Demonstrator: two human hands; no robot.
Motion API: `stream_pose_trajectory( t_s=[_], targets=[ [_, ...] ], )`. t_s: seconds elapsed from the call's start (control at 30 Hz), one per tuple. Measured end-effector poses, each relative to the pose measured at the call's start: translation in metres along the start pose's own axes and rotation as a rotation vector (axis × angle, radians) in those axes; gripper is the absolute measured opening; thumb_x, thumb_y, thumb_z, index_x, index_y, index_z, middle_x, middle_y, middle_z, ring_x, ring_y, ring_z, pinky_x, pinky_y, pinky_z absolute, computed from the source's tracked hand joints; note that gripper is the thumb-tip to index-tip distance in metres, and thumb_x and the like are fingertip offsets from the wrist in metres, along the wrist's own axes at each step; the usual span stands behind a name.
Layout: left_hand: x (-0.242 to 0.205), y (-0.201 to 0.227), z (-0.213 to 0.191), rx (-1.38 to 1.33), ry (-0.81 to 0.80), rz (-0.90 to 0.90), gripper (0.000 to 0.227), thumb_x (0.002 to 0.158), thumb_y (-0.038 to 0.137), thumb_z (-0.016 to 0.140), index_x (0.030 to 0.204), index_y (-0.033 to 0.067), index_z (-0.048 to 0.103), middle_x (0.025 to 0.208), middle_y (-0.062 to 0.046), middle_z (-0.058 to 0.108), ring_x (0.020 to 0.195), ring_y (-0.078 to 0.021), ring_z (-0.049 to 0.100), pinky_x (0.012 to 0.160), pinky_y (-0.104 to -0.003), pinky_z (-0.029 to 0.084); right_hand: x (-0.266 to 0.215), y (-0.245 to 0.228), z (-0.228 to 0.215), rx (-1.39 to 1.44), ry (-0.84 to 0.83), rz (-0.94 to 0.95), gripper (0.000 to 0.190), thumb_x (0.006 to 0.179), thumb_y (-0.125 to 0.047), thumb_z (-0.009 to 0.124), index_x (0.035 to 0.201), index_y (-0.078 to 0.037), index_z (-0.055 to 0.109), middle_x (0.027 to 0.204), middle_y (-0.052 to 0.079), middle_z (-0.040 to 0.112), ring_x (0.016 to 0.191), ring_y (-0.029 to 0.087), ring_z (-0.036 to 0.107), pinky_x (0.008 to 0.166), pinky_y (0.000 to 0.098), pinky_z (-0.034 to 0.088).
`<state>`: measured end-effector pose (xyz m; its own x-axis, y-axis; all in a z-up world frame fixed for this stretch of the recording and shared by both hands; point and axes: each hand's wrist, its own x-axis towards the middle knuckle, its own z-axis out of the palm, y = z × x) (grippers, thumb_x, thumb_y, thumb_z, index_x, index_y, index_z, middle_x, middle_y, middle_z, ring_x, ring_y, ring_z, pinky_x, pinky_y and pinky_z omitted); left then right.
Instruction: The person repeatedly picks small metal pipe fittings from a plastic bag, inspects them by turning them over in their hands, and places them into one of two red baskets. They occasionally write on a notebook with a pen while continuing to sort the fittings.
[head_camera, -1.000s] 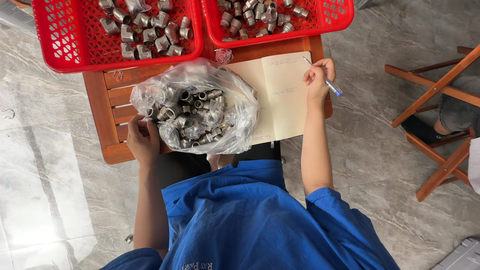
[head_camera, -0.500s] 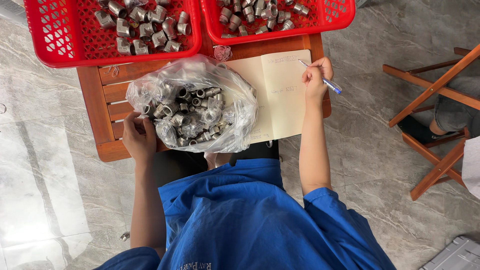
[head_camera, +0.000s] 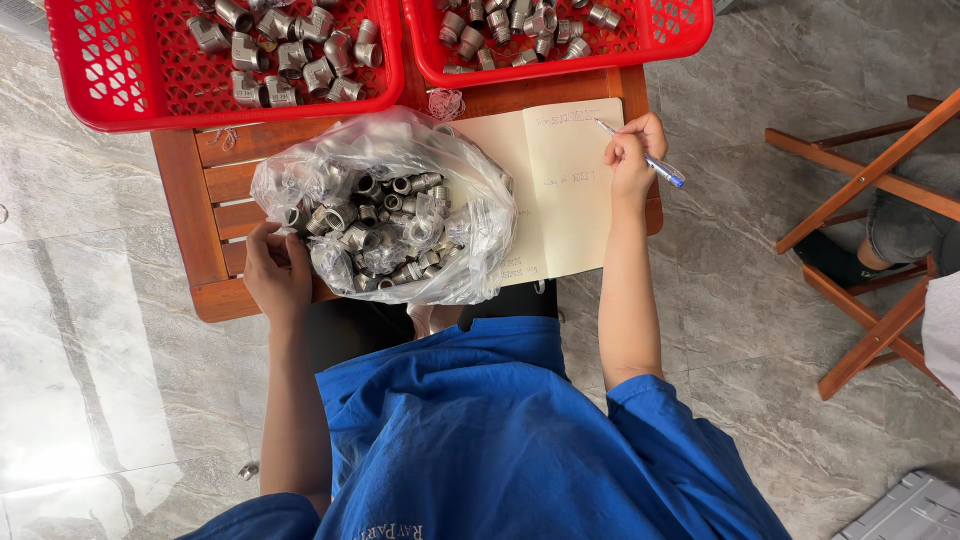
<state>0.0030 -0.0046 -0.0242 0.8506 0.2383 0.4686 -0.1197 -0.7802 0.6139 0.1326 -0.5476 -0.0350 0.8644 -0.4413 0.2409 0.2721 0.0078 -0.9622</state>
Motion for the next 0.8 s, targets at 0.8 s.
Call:
stream_pose_trajectory(
  t_s=[0.8],
  targets=[
    [0.0007, -0.0005, 0.0005, -0.032, 0.011, 0.001, 0.019, 0.106, 0.011, 0.07, 0.123, 0.0098, 0.063, 0.083, -0.006, 0.065, 0.07, -0.0292, 0.067, 0.063, -0.038, 0.057, 0.0012, -0.0008, 0.0046, -0.089, 0.03, -0.109, 0.006, 0.082, -0.001, 0.061, 0.082, -0.003, 0.055, 0.046, 0.007, 0.04, 0.041, 0.013, 0.042, 0.043, 0.0241, 0.029]
  ],
)
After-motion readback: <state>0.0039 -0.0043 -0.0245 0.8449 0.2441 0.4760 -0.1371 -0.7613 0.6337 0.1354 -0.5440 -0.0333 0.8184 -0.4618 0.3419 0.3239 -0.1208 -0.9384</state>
